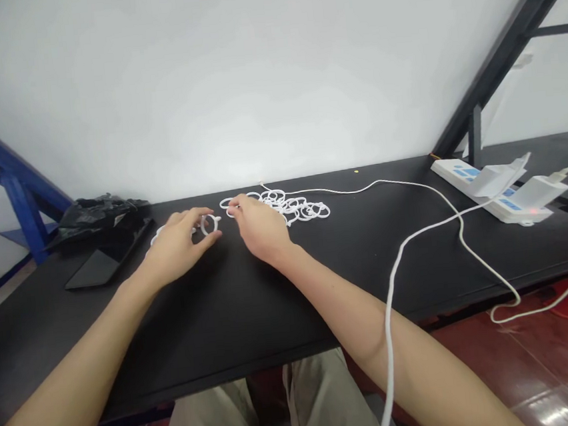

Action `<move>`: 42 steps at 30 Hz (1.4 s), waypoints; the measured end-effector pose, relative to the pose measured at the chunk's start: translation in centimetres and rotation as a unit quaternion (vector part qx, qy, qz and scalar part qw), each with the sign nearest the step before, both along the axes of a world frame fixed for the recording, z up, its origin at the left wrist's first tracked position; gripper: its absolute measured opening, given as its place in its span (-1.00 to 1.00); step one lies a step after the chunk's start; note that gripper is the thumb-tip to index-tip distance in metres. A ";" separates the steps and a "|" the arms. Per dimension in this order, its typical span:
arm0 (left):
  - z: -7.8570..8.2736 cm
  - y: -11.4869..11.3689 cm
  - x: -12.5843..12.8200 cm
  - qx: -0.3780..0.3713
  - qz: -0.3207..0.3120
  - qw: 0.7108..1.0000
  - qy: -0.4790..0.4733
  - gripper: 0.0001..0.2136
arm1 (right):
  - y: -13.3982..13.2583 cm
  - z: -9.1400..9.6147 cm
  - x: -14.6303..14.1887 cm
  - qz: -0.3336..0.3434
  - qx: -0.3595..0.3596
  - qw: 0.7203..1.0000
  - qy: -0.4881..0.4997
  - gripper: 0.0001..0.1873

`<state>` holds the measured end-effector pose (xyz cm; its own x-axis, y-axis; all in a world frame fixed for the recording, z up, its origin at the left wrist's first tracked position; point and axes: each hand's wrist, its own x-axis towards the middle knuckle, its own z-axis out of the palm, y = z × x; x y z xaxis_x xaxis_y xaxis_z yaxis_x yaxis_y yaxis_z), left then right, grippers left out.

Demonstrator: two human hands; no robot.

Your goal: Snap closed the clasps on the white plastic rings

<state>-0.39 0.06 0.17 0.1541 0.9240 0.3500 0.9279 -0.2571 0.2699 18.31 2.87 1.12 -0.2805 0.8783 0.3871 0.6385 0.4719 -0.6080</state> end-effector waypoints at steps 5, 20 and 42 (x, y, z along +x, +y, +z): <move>-0.1 0.3 -1.0 0.026 0.163 0.983 0.078 -0.53 | 2.1 0.5 1.9 -0.093 0.054 0.988 0.112 -0.69; -0.5 0.2 -1.0 -0.001 0.208 0.971 0.115 -0.52 | 2.4 -2.2 1.8 -0.110 0.088 0.966 -0.217 -0.75; -1.5 0.8 -0.4 0.070 -0.061 0.995 0.021 -0.66 | 0.6 -1.4 0.1 0.125 0.089 0.982 -0.113 -0.86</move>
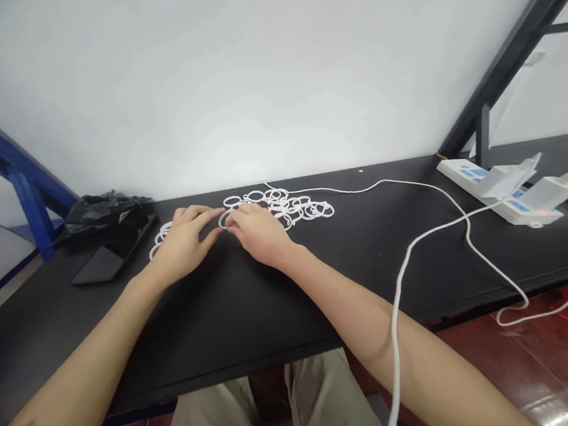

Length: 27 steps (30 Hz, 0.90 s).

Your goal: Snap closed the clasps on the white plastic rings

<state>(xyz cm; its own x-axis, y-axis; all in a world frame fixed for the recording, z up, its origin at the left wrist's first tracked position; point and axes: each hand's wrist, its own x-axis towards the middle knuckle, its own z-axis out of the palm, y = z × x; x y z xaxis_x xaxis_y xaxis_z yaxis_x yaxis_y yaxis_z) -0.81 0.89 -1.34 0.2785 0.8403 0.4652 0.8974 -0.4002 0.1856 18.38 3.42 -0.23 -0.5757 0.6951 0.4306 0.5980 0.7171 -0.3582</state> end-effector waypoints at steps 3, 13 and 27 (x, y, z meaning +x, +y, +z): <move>-0.1 0.1 -0.2 -0.005 -0.021 0.999 0.024 -0.73 | -0.3 -0.2 -0.1 0.042 -0.027 0.999 -0.006 -0.82; 0.2 0.0 0.2 -0.076 -0.078 0.994 0.014 -0.73 | -0.2 -0.1 -0.2 -0.032 -0.051 0.996 0.069 -0.80; 1.7 -0.9 1.0 -0.064 -0.097 0.993 -0.036 -0.74 | -0.3 0.1 -0.3 -0.035 -0.079 0.988 0.130 -0.81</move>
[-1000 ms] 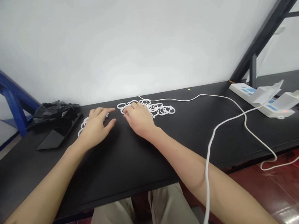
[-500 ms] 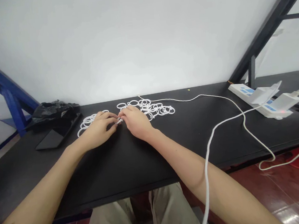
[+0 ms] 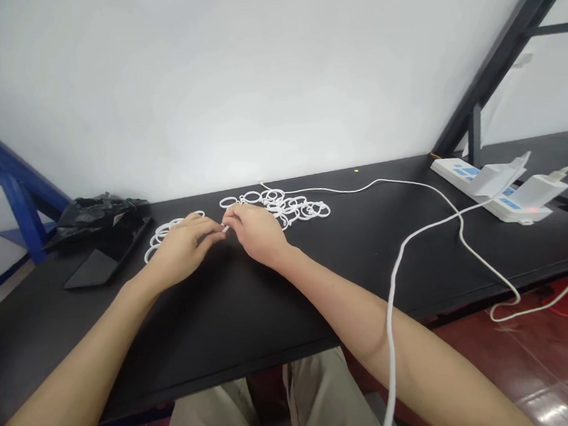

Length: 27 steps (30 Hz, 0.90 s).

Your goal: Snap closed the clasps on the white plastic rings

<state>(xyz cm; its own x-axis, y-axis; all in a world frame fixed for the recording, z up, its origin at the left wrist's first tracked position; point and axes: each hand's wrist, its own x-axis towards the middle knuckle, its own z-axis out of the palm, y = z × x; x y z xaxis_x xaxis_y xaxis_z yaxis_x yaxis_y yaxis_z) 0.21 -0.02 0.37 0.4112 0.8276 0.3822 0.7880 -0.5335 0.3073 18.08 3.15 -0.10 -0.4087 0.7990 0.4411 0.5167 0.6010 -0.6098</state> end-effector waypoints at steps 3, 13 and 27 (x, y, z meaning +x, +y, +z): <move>-0.1 0.0 0.1 -0.018 0.001 1.000 -0.008 -0.76 | 0.0 0.2 0.0 0.002 -0.005 1.000 0.011 -0.81; 0.0 -0.3 0.3 -0.008 -0.002 1.000 -0.025 -0.78 | 0.0 0.3 0.0 -0.008 0.002 1.000 0.012 -0.78; -0.5 0.7 -2.2 0.040 0.252 0.958 0.129 -0.70 | 1.7 0.7 1.7 -0.169 -0.010 0.985 0.025 -0.71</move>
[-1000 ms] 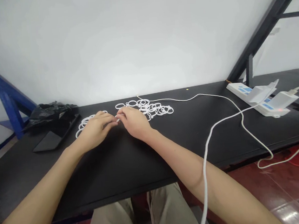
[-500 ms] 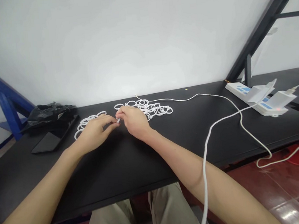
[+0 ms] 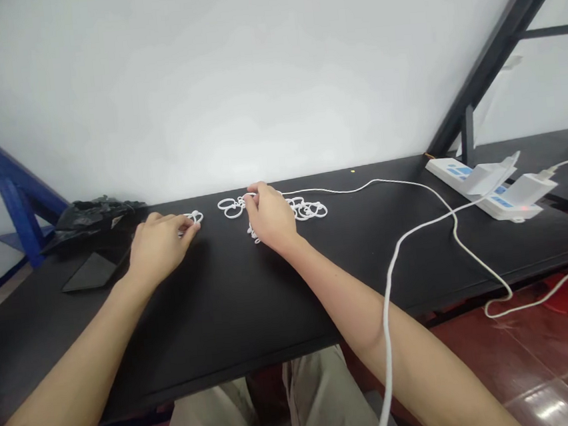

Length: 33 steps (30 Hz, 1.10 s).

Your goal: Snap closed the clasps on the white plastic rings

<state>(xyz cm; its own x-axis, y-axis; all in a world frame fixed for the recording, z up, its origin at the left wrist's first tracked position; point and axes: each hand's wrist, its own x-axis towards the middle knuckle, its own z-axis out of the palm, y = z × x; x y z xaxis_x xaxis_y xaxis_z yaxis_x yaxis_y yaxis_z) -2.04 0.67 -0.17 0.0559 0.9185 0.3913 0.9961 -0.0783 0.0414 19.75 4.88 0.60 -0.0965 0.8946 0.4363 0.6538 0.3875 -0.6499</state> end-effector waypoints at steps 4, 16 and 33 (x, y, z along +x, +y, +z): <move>-0.3 -0.1 -0.6 -0.006 0.049 0.999 0.019 -0.71 | 0.3 -0.1 0.3 -0.011 -0.014 1.000 -0.023 -0.74; -0.1 -0.6 1.4 0.028 0.021 0.999 0.018 -0.71 | -0.1 -2.1 -0.9 0.104 0.048 0.958 -0.262 -0.56; -1.6 0.1 2.3 -0.010 -0.197 0.979 -0.055 -0.80 | -0.7 -1.7 -2.0 0.205 0.076 0.945 -0.244 -0.79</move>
<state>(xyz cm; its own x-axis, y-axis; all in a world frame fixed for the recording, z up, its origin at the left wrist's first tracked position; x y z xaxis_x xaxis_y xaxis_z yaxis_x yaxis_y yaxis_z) 0.23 0.80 -1.77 0.3653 0.8421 0.3967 0.8784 -0.4529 0.1526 17.78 4.20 -1.15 -0.6445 0.6683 0.3715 0.6350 0.7385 -0.2268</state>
